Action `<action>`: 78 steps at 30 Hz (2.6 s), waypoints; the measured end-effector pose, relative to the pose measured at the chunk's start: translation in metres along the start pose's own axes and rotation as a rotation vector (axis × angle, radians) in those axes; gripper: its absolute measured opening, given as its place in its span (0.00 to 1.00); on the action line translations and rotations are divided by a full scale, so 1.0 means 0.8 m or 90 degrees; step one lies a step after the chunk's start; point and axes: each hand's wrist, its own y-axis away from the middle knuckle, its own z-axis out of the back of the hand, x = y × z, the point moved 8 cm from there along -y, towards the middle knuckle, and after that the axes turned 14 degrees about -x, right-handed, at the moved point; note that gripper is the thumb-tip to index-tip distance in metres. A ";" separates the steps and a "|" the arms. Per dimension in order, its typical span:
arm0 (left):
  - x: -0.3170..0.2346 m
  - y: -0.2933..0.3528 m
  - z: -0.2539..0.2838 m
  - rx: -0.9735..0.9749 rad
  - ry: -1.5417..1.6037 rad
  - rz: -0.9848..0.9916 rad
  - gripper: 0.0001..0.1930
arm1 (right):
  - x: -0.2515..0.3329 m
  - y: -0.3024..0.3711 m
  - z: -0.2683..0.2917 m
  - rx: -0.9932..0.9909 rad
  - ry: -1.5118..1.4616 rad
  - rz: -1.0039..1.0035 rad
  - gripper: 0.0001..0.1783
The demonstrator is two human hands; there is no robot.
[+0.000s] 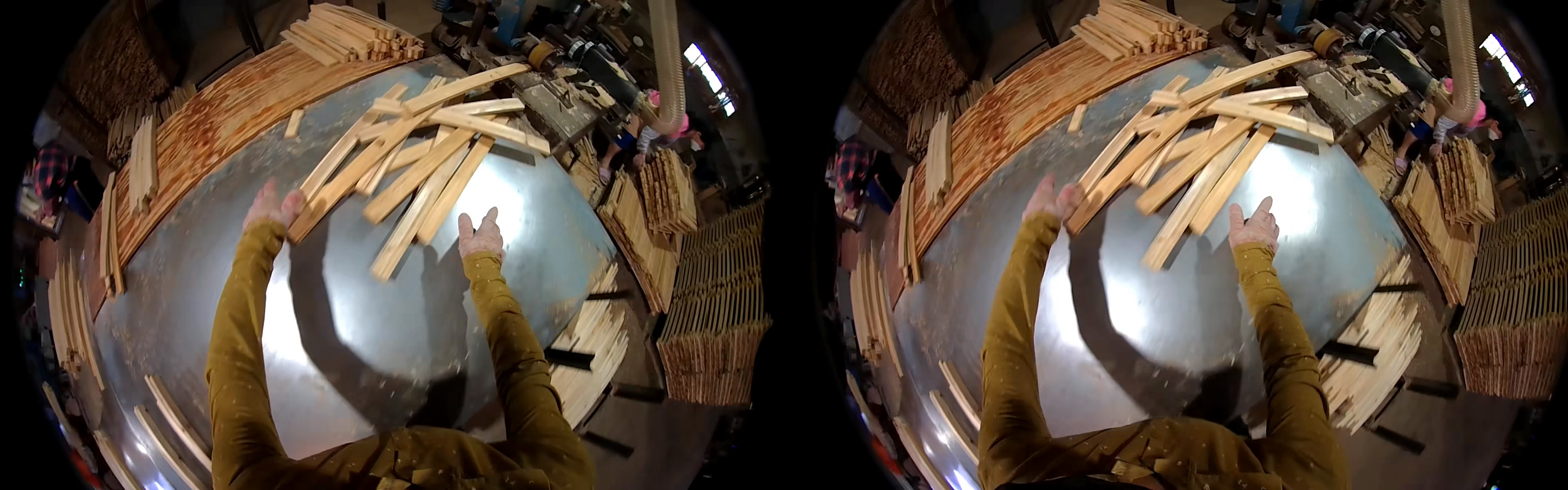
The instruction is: The person sorts and stacks thin wooden strips on a metal table. They pick up strips from a pile, align them, and place them into neat stacks, occasionally moving stacks to different locations on the table.
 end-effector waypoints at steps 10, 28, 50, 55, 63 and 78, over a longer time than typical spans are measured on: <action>-0.124 0.015 -0.203 0.198 0.078 -0.031 0.53 | 0.070 -0.093 -0.175 -0.076 -0.099 0.070 0.50; 0.105 0.608 0.072 0.002 0.315 0.663 0.23 | 0.112 0.120 -0.160 0.462 -0.277 0.204 0.37; 0.201 0.455 0.100 0.026 0.395 0.595 0.42 | 0.189 -0.037 -0.238 0.439 -0.780 0.219 0.18; 0.207 0.552 0.140 -0.079 0.643 0.794 0.23 | 0.160 0.248 -0.136 0.989 -0.991 -0.183 0.31; 0.227 0.460 0.168 -0.022 0.116 0.637 0.23 | 0.108 0.516 -0.016 0.608 -0.195 0.596 0.51; 0.217 0.411 0.152 0.297 0.492 0.256 0.29 | 0.054 0.579 0.039 0.845 -0.675 -0.159 0.38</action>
